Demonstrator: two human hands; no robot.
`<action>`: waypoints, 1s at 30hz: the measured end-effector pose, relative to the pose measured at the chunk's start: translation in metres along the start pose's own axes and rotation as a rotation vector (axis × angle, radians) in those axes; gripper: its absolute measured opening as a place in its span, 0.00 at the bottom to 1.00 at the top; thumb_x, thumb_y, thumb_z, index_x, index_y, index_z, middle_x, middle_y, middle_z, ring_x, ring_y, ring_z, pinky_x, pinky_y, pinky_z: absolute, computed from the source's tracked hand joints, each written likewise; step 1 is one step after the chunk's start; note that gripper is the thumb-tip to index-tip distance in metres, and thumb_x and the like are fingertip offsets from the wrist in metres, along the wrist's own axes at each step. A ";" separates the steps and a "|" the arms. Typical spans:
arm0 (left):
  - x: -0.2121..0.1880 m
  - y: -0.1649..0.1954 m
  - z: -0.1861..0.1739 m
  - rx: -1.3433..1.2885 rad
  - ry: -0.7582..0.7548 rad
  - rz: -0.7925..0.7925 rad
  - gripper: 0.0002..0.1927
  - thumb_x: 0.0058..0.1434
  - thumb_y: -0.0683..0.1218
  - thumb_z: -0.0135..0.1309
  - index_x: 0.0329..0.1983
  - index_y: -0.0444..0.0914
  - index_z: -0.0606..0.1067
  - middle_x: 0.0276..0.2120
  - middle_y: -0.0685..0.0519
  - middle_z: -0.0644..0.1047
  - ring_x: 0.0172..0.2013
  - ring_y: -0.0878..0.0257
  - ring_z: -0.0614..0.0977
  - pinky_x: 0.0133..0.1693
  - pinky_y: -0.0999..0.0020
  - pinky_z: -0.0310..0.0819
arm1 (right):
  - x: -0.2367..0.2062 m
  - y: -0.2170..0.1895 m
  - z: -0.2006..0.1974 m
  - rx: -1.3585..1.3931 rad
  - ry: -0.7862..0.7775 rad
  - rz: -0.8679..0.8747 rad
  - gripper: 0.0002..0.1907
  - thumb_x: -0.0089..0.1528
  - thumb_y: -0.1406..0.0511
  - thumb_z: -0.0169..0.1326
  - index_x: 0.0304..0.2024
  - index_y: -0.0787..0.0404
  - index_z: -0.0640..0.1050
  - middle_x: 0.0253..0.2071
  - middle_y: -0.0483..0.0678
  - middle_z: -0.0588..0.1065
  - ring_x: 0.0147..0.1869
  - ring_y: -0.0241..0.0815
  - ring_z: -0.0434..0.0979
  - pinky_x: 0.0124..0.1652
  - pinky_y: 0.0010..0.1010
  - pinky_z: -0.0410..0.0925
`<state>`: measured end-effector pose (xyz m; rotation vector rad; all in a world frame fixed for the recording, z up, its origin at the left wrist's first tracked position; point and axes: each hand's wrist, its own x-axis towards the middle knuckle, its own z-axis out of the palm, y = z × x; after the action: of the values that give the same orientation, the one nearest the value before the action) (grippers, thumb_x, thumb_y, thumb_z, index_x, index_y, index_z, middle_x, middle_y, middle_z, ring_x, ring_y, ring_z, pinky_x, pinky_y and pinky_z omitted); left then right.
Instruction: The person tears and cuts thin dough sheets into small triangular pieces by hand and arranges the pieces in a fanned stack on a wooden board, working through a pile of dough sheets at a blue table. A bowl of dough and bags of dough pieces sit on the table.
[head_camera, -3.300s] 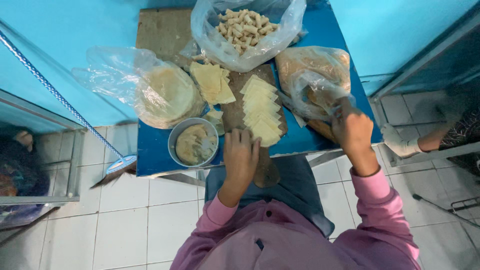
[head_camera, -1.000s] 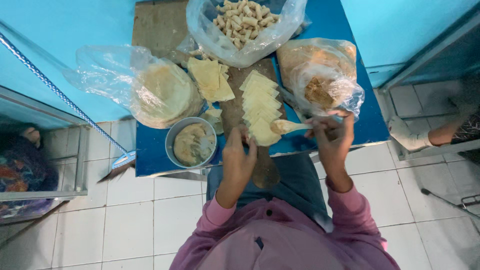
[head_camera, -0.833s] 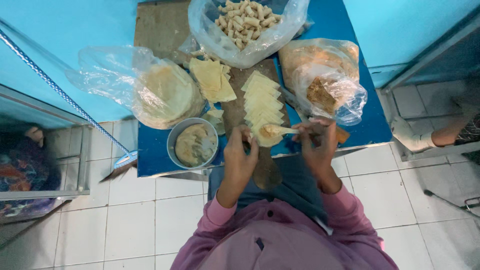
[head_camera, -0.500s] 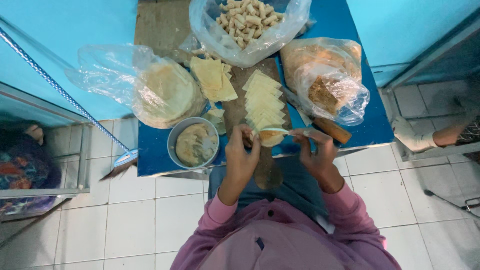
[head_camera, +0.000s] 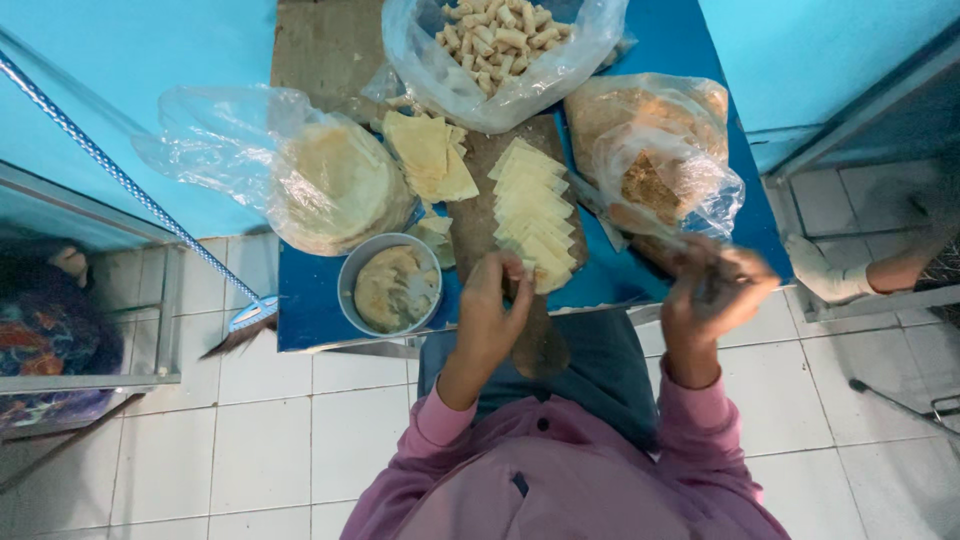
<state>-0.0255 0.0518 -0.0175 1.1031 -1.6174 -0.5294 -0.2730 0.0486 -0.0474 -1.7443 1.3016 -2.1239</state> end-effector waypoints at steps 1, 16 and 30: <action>0.001 0.000 0.000 0.007 -0.007 0.017 0.08 0.66 0.39 0.57 0.44 0.33 0.71 0.35 0.42 0.75 0.36 0.46 0.80 0.38 0.57 0.73 | 0.010 0.001 -0.008 -0.058 0.033 -0.004 0.16 0.77 0.80 0.48 0.58 0.61 0.59 0.46 0.63 0.78 0.44 0.41 0.81 0.40 0.28 0.75; 0.005 0.006 -0.007 0.114 -0.105 0.124 0.09 0.62 0.35 0.55 0.46 0.33 0.76 0.42 0.43 0.77 0.45 0.44 0.79 0.45 0.54 0.74 | -0.015 -0.062 0.057 -0.387 -0.402 0.223 0.29 0.58 0.68 0.69 0.58 0.65 0.71 0.40 0.52 0.76 0.43 0.49 0.79 0.43 0.37 0.71; 0.005 0.002 -0.010 0.122 -0.126 0.162 0.11 0.59 0.34 0.57 0.45 0.34 0.79 0.41 0.45 0.76 0.44 0.46 0.78 0.45 0.55 0.74 | -0.036 -0.049 0.077 -0.045 -0.303 0.292 0.29 0.61 0.74 0.64 0.60 0.63 0.65 0.45 0.50 0.77 0.43 0.36 0.81 0.45 0.28 0.75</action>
<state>-0.0173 0.0502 -0.0094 1.0336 -1.8518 -0.4041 -0.1751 0.0582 -0.0438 -1.6876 1.4212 -1.6169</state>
